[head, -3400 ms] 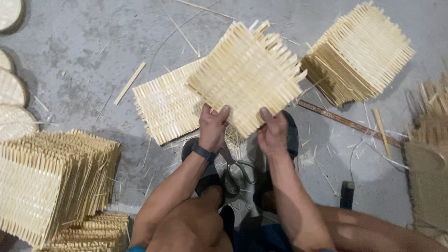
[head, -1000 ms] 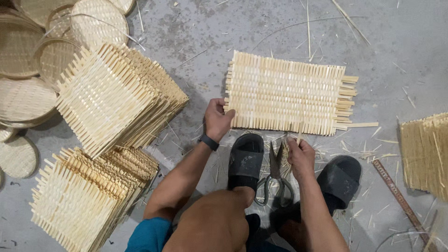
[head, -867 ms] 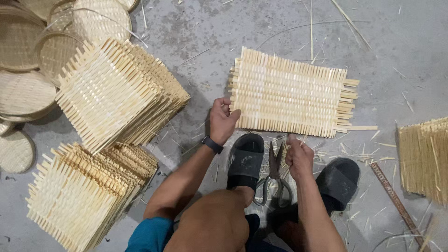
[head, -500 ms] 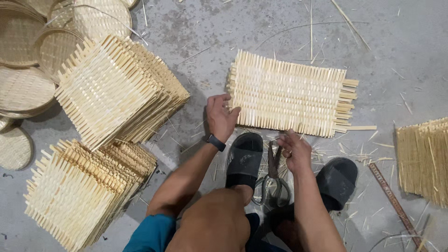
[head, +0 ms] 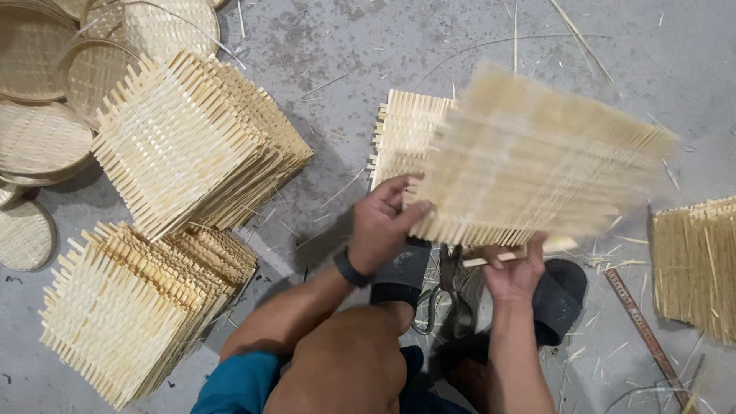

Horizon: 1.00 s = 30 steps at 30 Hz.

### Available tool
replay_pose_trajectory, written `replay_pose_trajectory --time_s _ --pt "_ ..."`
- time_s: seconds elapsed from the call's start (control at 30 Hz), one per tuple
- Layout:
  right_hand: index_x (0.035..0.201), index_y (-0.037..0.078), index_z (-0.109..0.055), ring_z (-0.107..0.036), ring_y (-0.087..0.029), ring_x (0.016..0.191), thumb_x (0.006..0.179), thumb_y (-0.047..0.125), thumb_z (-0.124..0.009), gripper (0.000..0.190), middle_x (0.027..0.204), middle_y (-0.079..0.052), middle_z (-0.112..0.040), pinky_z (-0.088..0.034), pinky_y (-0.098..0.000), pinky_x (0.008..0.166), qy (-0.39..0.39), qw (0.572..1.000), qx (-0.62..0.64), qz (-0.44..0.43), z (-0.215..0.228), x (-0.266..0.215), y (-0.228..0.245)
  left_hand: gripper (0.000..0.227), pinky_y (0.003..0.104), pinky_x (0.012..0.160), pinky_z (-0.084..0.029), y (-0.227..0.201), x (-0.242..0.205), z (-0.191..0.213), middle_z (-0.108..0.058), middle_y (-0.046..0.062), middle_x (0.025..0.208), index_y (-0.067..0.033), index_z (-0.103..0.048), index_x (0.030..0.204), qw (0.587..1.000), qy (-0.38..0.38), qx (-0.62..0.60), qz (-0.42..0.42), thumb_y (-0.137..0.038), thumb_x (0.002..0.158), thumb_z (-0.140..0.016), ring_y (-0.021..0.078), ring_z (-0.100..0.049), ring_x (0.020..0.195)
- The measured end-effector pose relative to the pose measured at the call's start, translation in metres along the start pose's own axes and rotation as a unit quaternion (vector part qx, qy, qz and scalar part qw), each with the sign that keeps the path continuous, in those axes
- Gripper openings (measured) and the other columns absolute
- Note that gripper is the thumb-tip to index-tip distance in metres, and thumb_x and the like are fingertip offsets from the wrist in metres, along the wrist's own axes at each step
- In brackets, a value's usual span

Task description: The person sits on the floor and uses shears to cut rectangular bamboo mats in half. They repeatedly pick up mats, cut them, and stack the halves into separate piles.

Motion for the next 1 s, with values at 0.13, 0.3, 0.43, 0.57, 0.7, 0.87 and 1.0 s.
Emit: replay_pose_trajectory --time_s 0.13,0.3,0.43,0.57,0.7,0.87,1.0 --pt "0.104 0.008 -0.058 -0.056 -0.013 0.072 0.102 0.018 -0.076 0.021 0.091 -0.003 -0.06 -0.04 -0.0217 0.05 0.214 0.976 0.02 0.042 -0.012 0.013 0.022 0.045 0.031 0.08 -0.062 0.031 0.024 0.036 -0.076 0.021 0.109 0.0141 -0.058 0.132 0.997 -0.044 -0.036 0.057 0.004 0.092 -0.073 0.0195 -0.076 0.092" --pt "0.105 0.007 -0.062 -0.052 -0.011 0.066 0.101 0.012 -0.069 0.009 0.086 -0.002 -0.063 -0.034 -0.0227 0.047 0.178 0.978 -0.078 0.075 -0.014 0.051 0.008 0.053 0.031 0.075 -0.061 0.091 0.056 0.082 -0.076 0.018 0.103 0.0088 -0.064 0.124 0.975 -0.157 0.103 0.116 -0.005 0.078 -0.085 0.02 -0.073 0.088" --pt "0.102 0.007 -0.063 -0.046 -0.01 0.06 0.101 0.014 -0.069 0.009 0.081 -0.001 -0.061 -0.032 -0.0243 0.046 0.128 0.982 -0.122 0.065 -0.02 0.079 -0.017 0.047 0.032 0.075 -0.06 0.105 0.073 0.109 -0.076 0.019 0.1 0.0012 -0.075 0.109 0.925 -0.196 0.324 0.022 -0.017 0.068 -0.092 0.0232 -0.073 0.085" --pt "0.1 0.01 -0.062 -0.047 -0.01 0.058 0.1 0.016 -0.07 0.01 0.08 0.0 -0.061 -0.033 -0.0253 0.047 0.063 0.982 -0.174 0.047 -0.019 0.101 -0.031 0.046 0.039 0.078 -0.056 0.102 0.083 0.117 -0.072 0.02 0.096 -0.0009 -0.078 0.102 0.869 -0.195 0.452 -0.051 -0.02 0.064 -0.096 0.0303 -0.069 0.086" --pt "0.1 0.007 -0.063 -0.052 -0.012 0.06 0.1 0.018 -0.07 0.013 0.082 -0.002 -0.064 -0.033 -0.0261 0.047 0.022 0.981 -0.189 0.031 -0.02 0.111 -0.042 0.04 0.034 0.079 -0.058 0.119 0.09 0.122 -0.077 0.011 0.094 -0.0062 -0.077 0.107 0.923 -0.15 0.343 0.084 -0.023 0.072 -0.087 0.0232 -0.075 0.084" --pt "0.101 0.006 -0.062 -0.06 -0.014 0.063 0.097 0.018 -0.071 0.015 0.086 -0.004 -0.069 -0.032 -0.0273 0.047 -0.016 0.976 -0.215 0.036 -0.034 0.095 -0.039 0.065 0.035 0.075 -0.057 0.112 0.092 0.123 -0.072 0.015 0.094 0.0018 -0.064 0.112 0.907 -0.238 0.34 0.064 -0.012 0.057 -0.095 0.0233 -0.069 0.084" --pt "0.101 0.005 -0.06 -0.063 -0.017 0.061 0.098 0.03 -0.068 0.026 0.083 -0.009 -0.069 -0.031 -0.0281 0.045 -0.045 0.944 -0.327 0.017 -0.039 0.068 -0.024 0.04 0.032 0.077 -0.059 0.124 0.093 0.112 -0.078 0.013 0.1 0.0043 -0.071 0.109 0.951 -0.165 0.208 0.156 -0.005 0.072 -0.084 0.0192 -0.073 0.087"
Point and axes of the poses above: each hand's wrist, its own x-axis towards the middle knuckle, its own z-axis out of the back of the hand, y = z × x, the point moved 6 cm from there along x, towards the middle knuckle
